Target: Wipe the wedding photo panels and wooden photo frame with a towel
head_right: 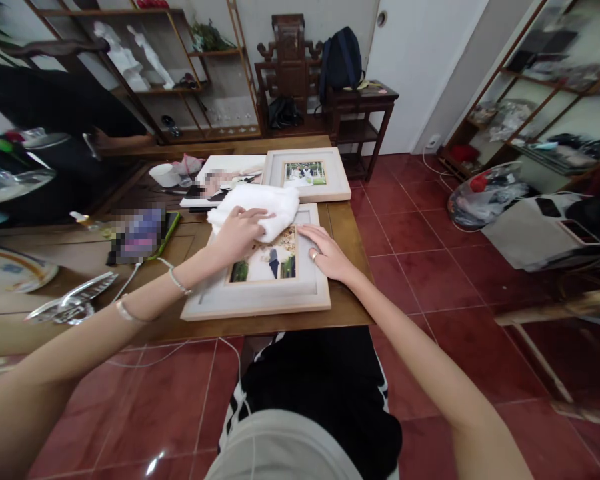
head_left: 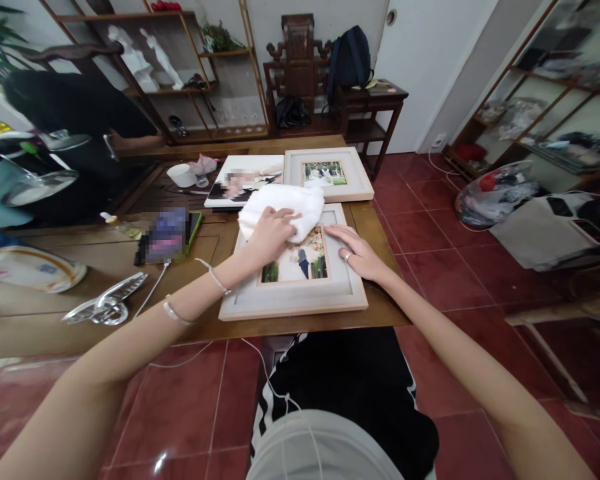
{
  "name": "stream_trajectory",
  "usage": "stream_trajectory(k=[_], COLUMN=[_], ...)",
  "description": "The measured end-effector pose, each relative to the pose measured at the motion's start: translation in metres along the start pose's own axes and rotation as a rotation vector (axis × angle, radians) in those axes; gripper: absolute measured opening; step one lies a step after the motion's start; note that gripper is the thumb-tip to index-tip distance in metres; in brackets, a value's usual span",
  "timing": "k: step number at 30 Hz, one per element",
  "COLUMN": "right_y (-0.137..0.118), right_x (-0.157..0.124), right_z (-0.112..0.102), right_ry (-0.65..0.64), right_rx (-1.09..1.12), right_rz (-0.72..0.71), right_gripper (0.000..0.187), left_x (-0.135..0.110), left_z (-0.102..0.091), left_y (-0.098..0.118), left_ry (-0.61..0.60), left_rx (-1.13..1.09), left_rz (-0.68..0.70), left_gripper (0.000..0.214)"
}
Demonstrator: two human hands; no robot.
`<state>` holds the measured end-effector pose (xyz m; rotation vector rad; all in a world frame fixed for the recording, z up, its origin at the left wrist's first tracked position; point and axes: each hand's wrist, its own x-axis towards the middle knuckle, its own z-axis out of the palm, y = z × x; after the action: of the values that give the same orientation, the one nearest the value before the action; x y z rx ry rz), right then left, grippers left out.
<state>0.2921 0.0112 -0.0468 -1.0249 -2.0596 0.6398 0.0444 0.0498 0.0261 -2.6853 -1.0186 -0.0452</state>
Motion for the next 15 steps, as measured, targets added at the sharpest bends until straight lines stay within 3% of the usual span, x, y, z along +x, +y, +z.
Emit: stream_trajectory(k=[7,12,15], right_y=[-0.003,-0.005,-0.004], right_x=[-0.001,-0.001,-0.001], right_z=[0.000,-0.001,0.000], right_ry=[-0.002,-0.015,-0.016], right_rx=[0.006,-0.013,-0.011], right_rz=[0.022,0.049,0.047], right_gripper=[0.066,0.066,0.066], left_x=[-0.045,-0.054,-0.054], left_z=[0.004,0.012,0.007], left_y=[-0.025,-0.027,-0.033], left_ry=[0.008,0.052,0.063], left_rx=[-0.024,-0.114,-0.114], left_rz=[-0.128,-0.127,-0.158], left_gripper=[0.036,0.035,0.035])
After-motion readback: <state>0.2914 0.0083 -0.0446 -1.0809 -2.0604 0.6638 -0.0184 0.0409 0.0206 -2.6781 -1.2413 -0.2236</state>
